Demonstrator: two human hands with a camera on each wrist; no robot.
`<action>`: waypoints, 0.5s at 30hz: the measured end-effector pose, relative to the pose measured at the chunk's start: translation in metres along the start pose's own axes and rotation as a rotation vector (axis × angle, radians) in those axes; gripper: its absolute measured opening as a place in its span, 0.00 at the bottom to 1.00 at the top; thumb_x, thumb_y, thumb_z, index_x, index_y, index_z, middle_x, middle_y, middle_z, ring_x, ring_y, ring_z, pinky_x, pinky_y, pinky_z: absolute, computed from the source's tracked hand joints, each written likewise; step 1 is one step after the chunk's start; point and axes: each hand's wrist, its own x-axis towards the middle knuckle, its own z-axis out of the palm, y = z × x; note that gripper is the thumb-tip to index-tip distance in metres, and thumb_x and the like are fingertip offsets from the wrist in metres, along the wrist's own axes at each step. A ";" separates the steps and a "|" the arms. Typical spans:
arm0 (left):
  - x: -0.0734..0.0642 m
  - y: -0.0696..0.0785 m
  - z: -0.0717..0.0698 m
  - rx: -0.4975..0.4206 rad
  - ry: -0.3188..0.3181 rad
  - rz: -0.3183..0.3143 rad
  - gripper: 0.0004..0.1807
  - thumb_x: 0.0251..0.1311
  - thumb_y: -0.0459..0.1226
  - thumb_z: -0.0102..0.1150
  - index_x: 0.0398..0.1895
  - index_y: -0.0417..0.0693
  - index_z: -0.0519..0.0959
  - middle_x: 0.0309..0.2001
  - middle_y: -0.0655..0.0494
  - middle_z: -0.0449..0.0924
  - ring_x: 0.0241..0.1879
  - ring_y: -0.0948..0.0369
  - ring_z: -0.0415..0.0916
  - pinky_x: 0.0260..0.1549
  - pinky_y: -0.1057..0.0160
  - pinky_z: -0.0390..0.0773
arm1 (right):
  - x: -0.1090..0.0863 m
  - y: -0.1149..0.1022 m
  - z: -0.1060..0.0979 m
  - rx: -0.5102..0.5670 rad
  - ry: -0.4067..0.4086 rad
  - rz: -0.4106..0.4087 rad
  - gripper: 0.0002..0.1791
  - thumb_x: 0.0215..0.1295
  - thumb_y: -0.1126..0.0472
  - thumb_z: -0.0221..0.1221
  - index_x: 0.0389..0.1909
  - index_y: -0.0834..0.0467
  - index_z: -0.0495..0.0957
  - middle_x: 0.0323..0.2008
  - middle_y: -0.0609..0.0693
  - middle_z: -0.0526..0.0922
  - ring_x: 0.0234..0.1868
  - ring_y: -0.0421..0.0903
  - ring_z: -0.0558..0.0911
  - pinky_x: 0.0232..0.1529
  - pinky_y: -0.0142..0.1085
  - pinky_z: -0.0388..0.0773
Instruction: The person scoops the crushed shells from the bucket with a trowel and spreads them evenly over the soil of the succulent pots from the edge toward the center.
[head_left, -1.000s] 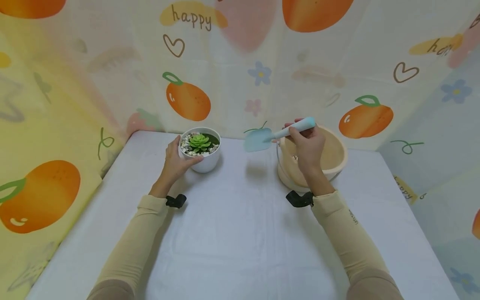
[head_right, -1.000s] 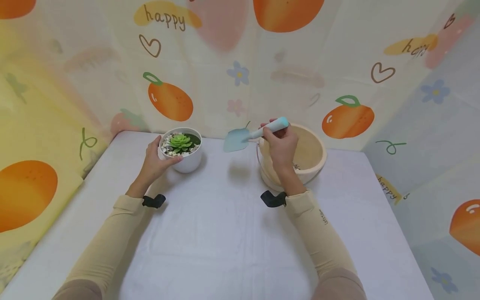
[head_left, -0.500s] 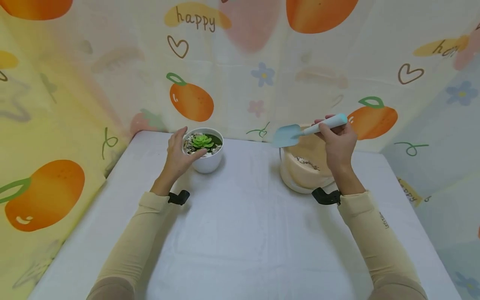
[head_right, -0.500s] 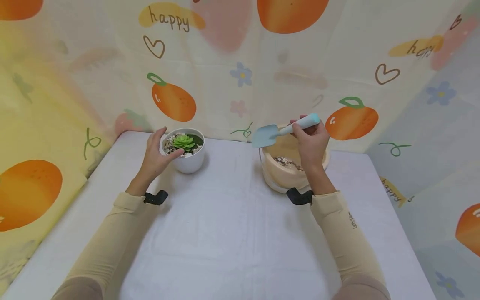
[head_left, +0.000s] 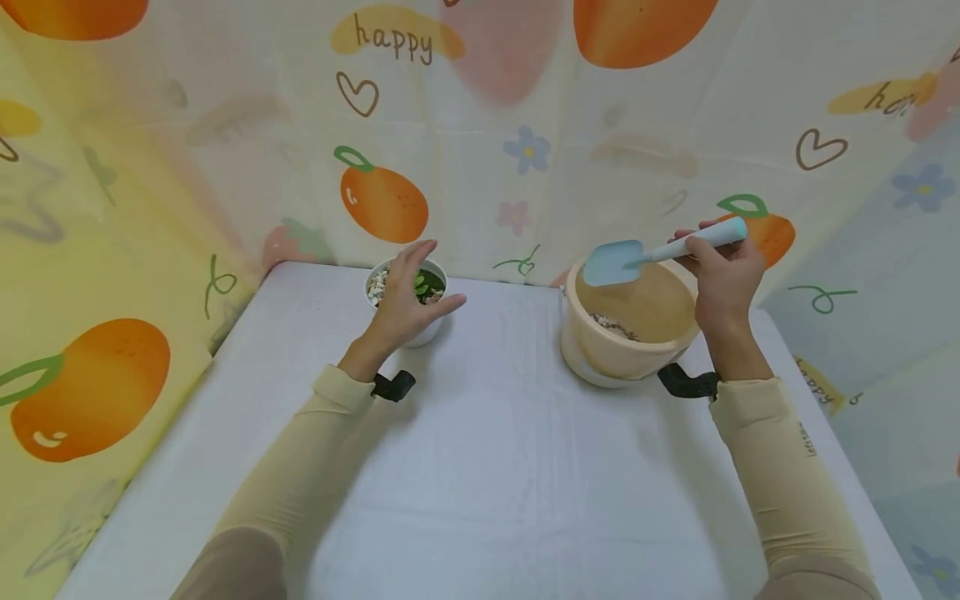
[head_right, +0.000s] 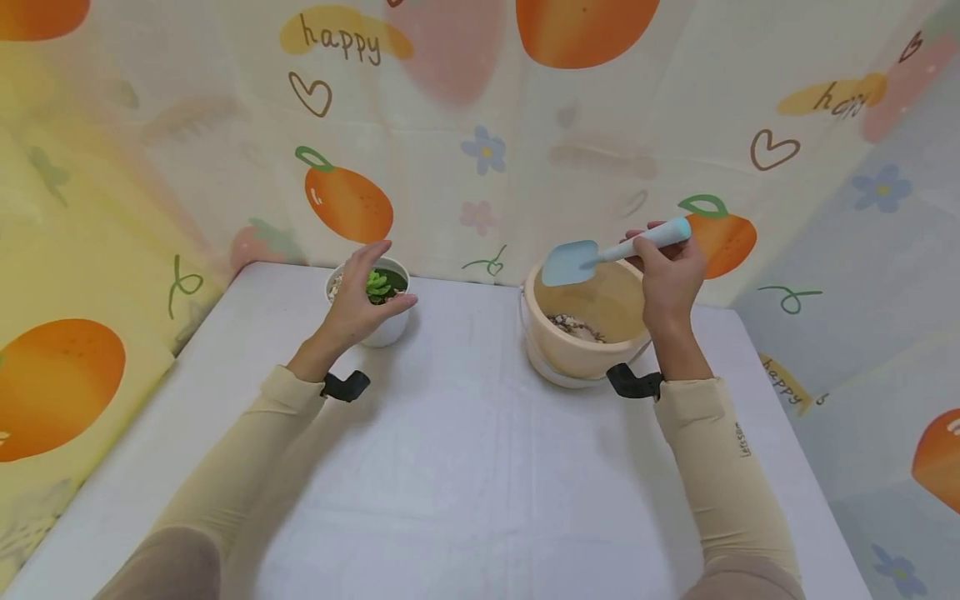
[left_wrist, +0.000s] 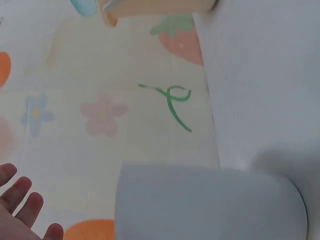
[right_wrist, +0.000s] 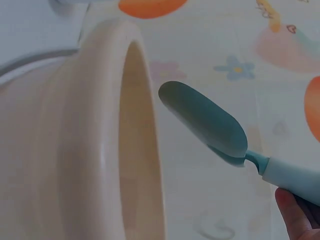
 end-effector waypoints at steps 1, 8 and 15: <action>0.002 0.002 0.003 0.002 -0.003 0.017 0.47 0.50 0.45 0.71 0.72 0.45 0.60 0.72 0.44 0.56 0.72 0.48 0.53 0.69 0.40 0.56 | 0.002 -0.001 -0.001 -0.009 -0.001 0.001 0.08 0.57 0.77 0.58 0.36 0.65 0.76 0.27 0.53 0.85 0.30 0.46 0.88 0.36 0.33 0.85; 0.008 0.016 0.028 -0.011 -0.071 0.053 0.46 0.52 0.45 0.71 0.73 0.44 0.60 0.72 0.46 0.58 0.71 0.49 0.55 0.69 0.43 0.59 | 0.013 0.000 -0.010 -0.093 -0.019 0.019 0.07 0.56 0.76 0.59 0.36 0.66 0.76 0.26 0.51 0.85 0.27 0.44 0.87 0.35 0.31 0.84; 0.015 0.022 0.055 -0.004 -0.149 0.024 0.46 0.52 0.49 0.70 0.73 0.47 0.60 0.72 0.47 0.58 0.71 0.49 0.55 0.68 0.43 0.61 | 0.018 0.009 -0.020 -0.180 -0.082 0.055 0.07 0.57 0.76 0.60 0.35 0.64 0.76 0.25 0.48 0.85 0.28 0.41 0.87 0.34 0.29 0.83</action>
